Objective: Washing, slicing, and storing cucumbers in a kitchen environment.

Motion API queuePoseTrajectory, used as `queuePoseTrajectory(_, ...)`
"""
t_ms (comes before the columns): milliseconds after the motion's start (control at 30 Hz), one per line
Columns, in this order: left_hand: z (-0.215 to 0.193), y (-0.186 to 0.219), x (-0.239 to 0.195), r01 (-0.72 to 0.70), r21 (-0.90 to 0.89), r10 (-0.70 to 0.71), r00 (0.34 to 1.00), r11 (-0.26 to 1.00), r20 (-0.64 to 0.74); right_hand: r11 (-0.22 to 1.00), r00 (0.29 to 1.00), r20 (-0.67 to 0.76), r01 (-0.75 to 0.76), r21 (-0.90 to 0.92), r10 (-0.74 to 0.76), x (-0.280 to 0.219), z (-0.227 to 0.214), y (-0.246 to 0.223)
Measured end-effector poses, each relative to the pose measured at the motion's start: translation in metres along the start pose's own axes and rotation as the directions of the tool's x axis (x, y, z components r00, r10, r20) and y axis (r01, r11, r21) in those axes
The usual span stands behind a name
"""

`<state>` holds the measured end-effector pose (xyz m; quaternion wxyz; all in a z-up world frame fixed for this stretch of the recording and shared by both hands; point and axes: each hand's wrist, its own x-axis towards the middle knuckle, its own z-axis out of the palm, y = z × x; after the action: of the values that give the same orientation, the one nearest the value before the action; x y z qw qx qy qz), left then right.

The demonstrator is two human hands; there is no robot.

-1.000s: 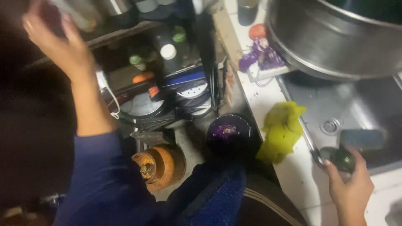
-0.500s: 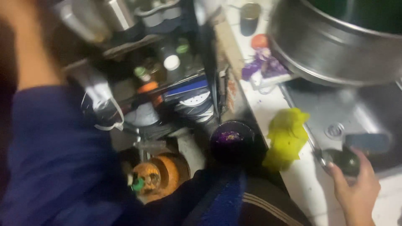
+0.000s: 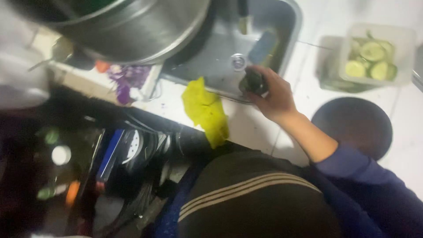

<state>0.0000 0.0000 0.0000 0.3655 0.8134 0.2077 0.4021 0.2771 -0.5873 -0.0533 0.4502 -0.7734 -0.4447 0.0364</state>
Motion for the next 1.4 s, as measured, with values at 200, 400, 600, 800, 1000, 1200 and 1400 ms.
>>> queuePoseTrajectory(200, 0.111, 0.054, -0.057, 0.099, -0.145, -0.063, 0.970, 0.985, 0.234, 0.995, 0.979, -0.205, 0.012, 0.100, 0.009, -0.009, -0.023, 0.017)
queuePoseTrajectory(400, 0.250, 0.150, -0.121, 0.215, -0.229, -0.112, 0.913, 0.949, 0.393, 0.978, 0.940, -0.334, -0.003, 0.207, 0.074, -0.033, -0.033, 0.016)
queuePoseTrajectory(600, 0.451, 0.120, -0.092, -0.234, 0.147, 0.158, 0.903, 0.961, 0.399, 0.988, 0.925, -0.349, -0.131, 0.086, 0.153, -0.058, -0.048, 0.007)
queuePoseTrajectory(800, 0.575, 0.028, 0.008, 0.615, -0.476, -0.515, 0.788, 0.629, 0.338, 0.957, 0.972, -0.169, -0.114, 0.267, 0.163, -0.063, -0.068, 0.016)
queuePoseTrajectory(1000, 0.609, 0.024, 0.061, -0.234, 0.169, 0.213, 0.968, 0.957, 0.135, 0.968, 0.970, -0.129, -0.180, 0.172, 0.204, -0.044, -0.078, 0.036)
queuePoseTrajectory(1200, 0.598, 0.021, 0.052, -0.086, 0.181, 0.053, 0.982, 0.980, 0.182, 0.950, 0.949, -0.109, -0.280, 0.136, 0.295, -0.031, -0.068, 0.051)
queuePoseTrajectory(1400, 0.584, 0.033, 0.016, 0.007, 0.228, -0.072, 0.958, 0.974, 0.279, 0.944, 0.952, -0.118, -0.255, 0.207, 0.283, -0.033, -0.066, 0.050)
